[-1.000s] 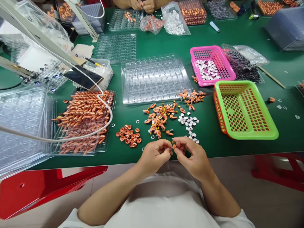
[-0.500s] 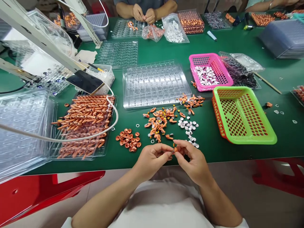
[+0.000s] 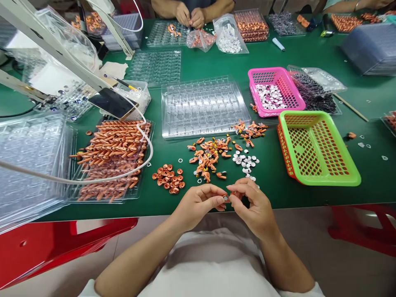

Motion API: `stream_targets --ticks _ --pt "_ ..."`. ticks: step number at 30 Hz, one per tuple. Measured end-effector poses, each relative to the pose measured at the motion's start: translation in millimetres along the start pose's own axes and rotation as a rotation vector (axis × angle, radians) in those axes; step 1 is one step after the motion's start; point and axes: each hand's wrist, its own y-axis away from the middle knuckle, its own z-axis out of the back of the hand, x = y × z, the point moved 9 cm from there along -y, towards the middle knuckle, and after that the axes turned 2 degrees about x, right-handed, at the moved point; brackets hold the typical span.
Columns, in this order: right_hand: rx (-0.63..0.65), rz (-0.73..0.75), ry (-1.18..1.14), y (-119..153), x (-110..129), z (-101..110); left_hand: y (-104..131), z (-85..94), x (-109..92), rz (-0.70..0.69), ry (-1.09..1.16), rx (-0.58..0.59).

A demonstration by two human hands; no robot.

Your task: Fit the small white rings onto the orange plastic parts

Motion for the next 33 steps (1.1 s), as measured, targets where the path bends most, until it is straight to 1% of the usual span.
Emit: stream_targets --ticks 4,7,12,16,19,22,27,30,33 --pt "-0.029 0.08 0.098 -1.7 12.3 1.8 1.0 1.6 -1.3 -0.015 0.029 -0.035" --pt "-0.032 0.113 0.123 -2.9 15.7 0.5 2.4 3.4 -0.3 -0.033 0.017 -0.057" --pt "-0.019 0.111 0.107 -3.5 14.6 -0.9 7.7 5.6 -3.8 -0.14 -0.137 -0.078" --pt "0.046 0.069 0.008 -4.3 10.5 -2.7 13.0 1.2 -17.9 -0.285 -0.334 -0.072" --pt "0.101 -0.007 -0.086 -4.5 1.6 -4.9 17.6 -7.4 -32.0 -0.423 -0.489 -0.036" --pt "0.14 -0.073 -0.163 -3.6 -8.3 -7.7 20.6 -12.2 -39.4 -0.513 -0.608 -0.024" --pt "0.193 -0.135 -0.238 -3.1 -16.8 -12.2 21.7 -16.6 -41.7 -0.562 -0.709 -0.005" --pt "0.212 -0.15 -0.278 -2.7 -16.0 -14.2 24.4 -19.3 -43.3 -0.59 -0.7 0.002" --pt "0.216 -0.174 -0.324 -1.2 -16.4 -17.3 27.2 -18.8 -41.4 -0.592 -0.672 -0.032"
